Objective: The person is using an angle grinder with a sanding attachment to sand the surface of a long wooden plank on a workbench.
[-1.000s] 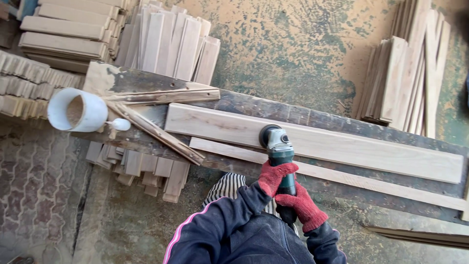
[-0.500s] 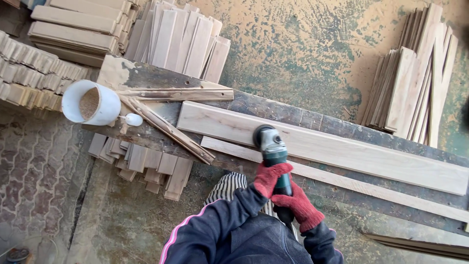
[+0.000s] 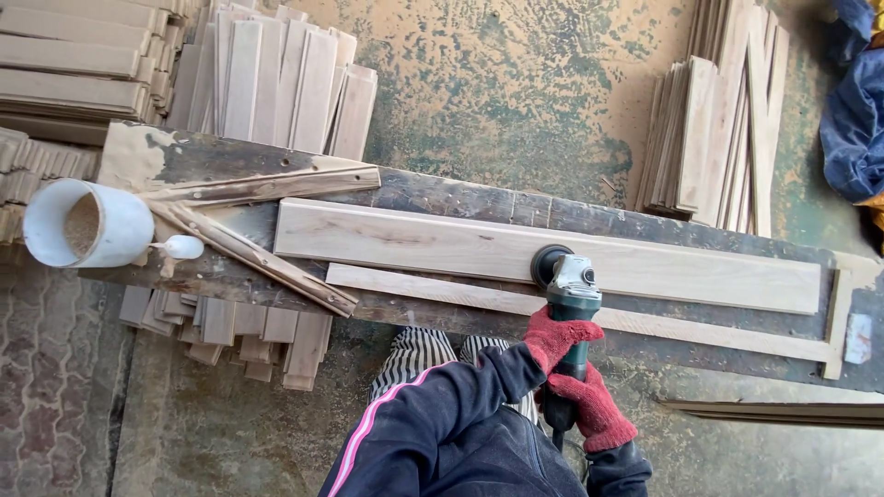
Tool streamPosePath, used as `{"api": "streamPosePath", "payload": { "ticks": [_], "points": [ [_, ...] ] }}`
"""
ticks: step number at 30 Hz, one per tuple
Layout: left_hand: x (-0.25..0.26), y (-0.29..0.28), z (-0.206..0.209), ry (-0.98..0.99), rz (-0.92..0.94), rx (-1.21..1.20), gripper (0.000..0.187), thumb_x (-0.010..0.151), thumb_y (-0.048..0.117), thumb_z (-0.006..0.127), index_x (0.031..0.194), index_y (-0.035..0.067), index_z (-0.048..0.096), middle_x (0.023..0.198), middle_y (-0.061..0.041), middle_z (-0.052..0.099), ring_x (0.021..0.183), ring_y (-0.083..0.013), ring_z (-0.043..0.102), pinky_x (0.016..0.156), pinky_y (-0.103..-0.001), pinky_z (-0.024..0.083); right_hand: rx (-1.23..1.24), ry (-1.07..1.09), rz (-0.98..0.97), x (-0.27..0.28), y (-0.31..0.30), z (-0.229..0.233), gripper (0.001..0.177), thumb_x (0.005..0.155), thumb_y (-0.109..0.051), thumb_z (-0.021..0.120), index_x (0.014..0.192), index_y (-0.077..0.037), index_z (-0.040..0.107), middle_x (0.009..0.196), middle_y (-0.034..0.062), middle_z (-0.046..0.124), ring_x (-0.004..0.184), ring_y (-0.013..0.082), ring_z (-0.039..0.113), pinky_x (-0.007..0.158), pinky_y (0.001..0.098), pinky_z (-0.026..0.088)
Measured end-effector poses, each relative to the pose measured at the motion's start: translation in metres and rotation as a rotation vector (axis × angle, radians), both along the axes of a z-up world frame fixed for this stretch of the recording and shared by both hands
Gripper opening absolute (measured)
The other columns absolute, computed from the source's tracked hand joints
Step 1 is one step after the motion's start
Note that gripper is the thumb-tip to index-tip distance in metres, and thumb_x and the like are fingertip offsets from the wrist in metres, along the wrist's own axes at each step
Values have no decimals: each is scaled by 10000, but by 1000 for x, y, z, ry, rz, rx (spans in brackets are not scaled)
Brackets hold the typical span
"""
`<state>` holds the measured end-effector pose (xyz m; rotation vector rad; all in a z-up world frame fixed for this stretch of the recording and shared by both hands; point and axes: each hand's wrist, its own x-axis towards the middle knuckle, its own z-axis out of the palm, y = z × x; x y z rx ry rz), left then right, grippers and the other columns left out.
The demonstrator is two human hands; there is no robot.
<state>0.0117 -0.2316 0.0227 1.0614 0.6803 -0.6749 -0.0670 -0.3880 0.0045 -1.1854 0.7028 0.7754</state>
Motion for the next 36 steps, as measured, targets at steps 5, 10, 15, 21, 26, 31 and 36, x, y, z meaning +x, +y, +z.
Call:
{"api": "streamPosePath", "payload": {
  "ticks": [5,10,15,21,26,31,36],
  "points": [
    [-11,50,2,-2,166,14,536,595,215,871,1082,69,700,933,-88,734,779,-211,683,742,-330,605,13,-5,156,19,52,18,496,732,19,758,1206,77,620,913,289,702,696,404,684,625,496,553],
    [-22,120,-6,-12,507,-122,395,665,88,867,1002,-21,692,805,-141,713,616,-226,673,575,-329,585,-39,-4,379,42,137,29,617,706,-3,804,1289,49,608,966,272,709,715,389,695,653,487,600],
    [-39,194,-40,85,734,12,404,620,161,964,950,67,751,765,-187,748,707,-301,771,681,-451,651,-147,-216,563,51,233,58,587,503,-232,1046,999,-80,772,771,145,693,695,273,687,638,391,587],
    [-51,241,-19,110,878,16,293,725,175,877,935,21,742,825,-223,765,747,-320,782,720,-472,653,-150,-262,774,56,274,51,703,535,-463,1038,1078,-133,737,866,105,677,839,229,651,784,355,533],
    [-34,214,-11,136,892,-43,328,713,137,871,942,-31,707,805,-253,735,721,-379,763,689,-523,641,-188,-263,769,70,242,65,692,548,-470,1014,1066,-118,721,862,108,672,855,251,657,808,377,530],
    [-5,131,-32,114,796,-50,370,681,91,896,982,-5,703,773,-234,736,685,-354,762,672,-492,646,-230,-223,672,76,161,55,663,548,-444,1028,1066,-151,736,830,84,672,813,231,664,766,355,530],
    [36,-2,-73,17,436,-96,462,559,61,969,942,40,711,681,-180,719,609,-303,751,600,-463,640,-180,-149,115,71,52,45,451,608,-118,984,957,-25,714,709,171,635,602,303,689,530,434,604]
  ]
}}
